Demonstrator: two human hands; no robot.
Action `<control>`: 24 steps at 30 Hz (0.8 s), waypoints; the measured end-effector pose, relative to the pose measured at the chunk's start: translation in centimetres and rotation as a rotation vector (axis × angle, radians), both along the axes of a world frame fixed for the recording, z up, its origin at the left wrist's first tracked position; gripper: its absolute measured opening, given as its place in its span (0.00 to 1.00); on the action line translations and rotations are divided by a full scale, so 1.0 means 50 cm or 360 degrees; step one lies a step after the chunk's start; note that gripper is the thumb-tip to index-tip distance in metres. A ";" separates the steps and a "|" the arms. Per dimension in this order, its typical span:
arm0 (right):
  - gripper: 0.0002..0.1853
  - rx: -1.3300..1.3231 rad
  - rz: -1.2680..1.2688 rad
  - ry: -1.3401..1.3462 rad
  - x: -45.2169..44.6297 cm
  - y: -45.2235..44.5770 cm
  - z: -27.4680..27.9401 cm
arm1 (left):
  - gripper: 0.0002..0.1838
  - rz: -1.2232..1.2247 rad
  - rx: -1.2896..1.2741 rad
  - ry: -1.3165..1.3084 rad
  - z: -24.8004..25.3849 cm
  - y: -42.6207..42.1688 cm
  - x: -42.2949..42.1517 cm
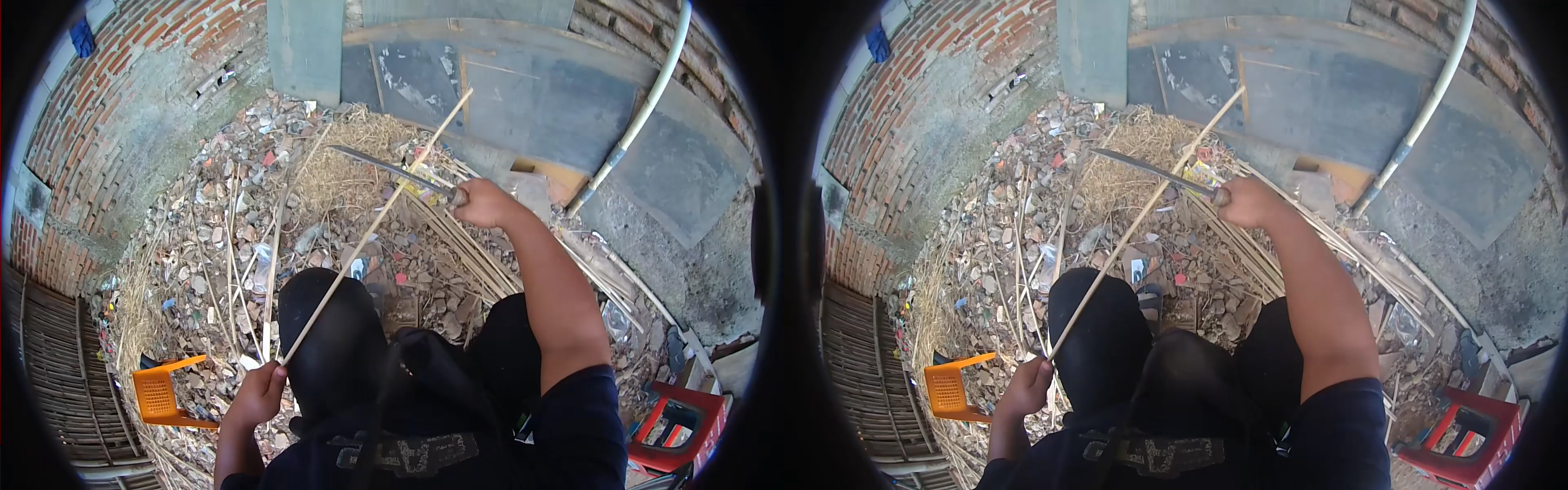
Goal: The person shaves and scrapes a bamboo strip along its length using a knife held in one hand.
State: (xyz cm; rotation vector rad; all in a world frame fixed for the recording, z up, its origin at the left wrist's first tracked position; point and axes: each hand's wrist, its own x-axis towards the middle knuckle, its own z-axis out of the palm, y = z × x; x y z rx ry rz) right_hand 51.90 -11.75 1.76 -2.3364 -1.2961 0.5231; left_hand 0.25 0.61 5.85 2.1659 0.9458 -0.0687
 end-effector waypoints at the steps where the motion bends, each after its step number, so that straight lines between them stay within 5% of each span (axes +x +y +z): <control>1: 0.18 0.0033 -0.0026 0.0047 -0.002 -0.006 -0.006 | 0.25 0.0042 -0.0057 0.0005 -0.001 0.000 -0.004; 7: 0.16 0.0018 0.0303 -0.0357 -0.082 -0.027 0.065 | 0.24 -0.0013 0.0051 0.0027 0.015 -0.009 0.010; 14: 0.21 0.0233 -0.0409 0.0172 0.062 -0.042 -0.047 | 0.19 -0.0061 0.0253 0.0023 0.022 -0.004 -0.001; 22: 0.14 0.0187 0.0092 -0.0023 0.010 -0.065 0.025 | 0.14 0.0235 -0.0409 0.0081 0.032 -0.015 -0.001; 24: 0.13 0.0170 0.0157 -0.0138 -0.014 -0.057 0.046 | 0.14 0.0171 -0.0291 0.0070 0.027 -0.019 -0.001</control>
